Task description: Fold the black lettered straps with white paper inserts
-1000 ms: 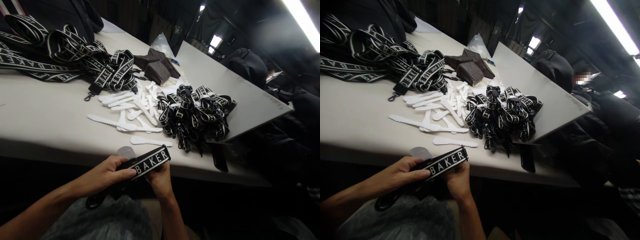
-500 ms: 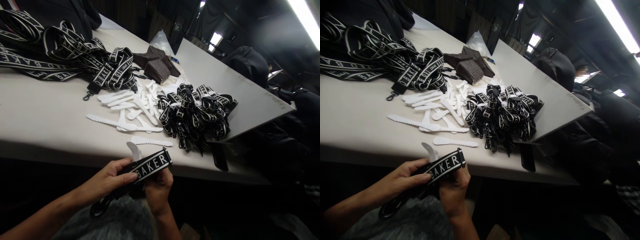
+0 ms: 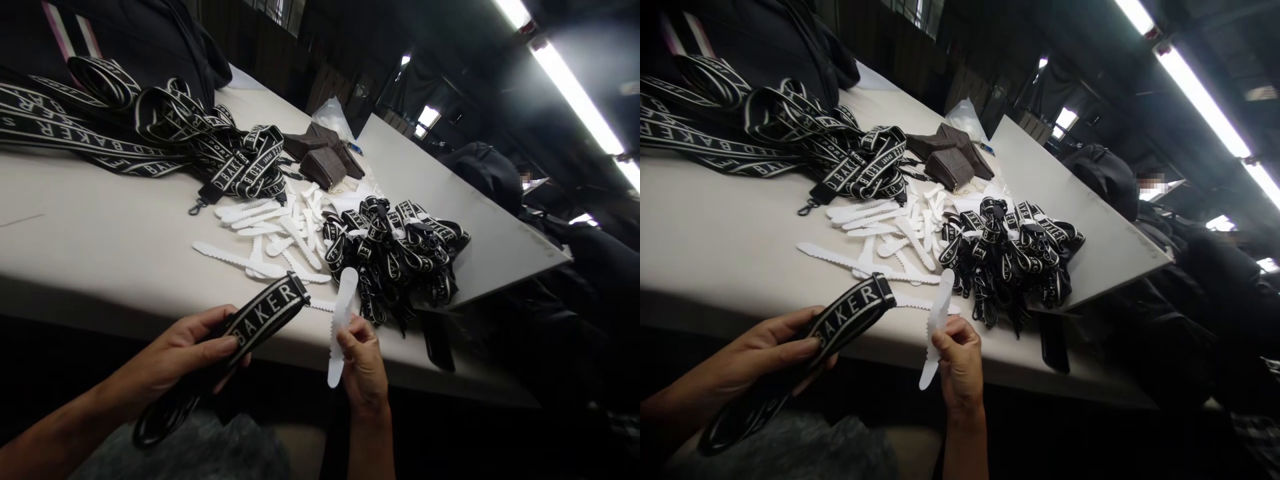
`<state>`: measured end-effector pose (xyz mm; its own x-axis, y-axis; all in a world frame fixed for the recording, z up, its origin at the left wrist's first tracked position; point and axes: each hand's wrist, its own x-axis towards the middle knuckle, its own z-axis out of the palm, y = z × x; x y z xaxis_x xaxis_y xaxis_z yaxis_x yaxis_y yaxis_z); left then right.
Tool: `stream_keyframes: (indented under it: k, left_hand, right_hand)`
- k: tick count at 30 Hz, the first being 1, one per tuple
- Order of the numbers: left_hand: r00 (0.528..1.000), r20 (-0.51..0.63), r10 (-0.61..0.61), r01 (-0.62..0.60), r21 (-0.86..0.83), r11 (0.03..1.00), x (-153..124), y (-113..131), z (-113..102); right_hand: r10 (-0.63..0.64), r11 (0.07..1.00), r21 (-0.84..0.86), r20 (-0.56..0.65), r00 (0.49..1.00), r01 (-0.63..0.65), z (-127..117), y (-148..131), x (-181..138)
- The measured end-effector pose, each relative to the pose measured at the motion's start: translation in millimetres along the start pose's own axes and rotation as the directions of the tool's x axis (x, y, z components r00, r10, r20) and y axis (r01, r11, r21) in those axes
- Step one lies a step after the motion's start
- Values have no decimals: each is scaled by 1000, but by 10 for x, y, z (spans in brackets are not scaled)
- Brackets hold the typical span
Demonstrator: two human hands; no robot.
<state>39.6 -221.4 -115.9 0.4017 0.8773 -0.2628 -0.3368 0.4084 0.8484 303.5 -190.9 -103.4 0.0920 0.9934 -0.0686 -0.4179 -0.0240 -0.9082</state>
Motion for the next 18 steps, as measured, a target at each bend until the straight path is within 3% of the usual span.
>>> stream_keyframes:
  k: [5,9,13,18]
  left_hand:
    - [983,182,29,-17,-65,998,64,87,156]
    - [976,211,61,-61,-6,998,116,99,268]
    - [980,182,84,-92,34,995,139,40,224]
    - [978,206,40,-16,-117,993,177,-76,131]
  right_hand:
    - [-75,959,-259,148,986,112,323,-34,42]
    - [-61,874,-462,203,977,150,518,35,-21]
    - [-4,871,-478,229,973,116,585,78,-85]
    - [6,873,-477,221,975,103,597,144,-93]
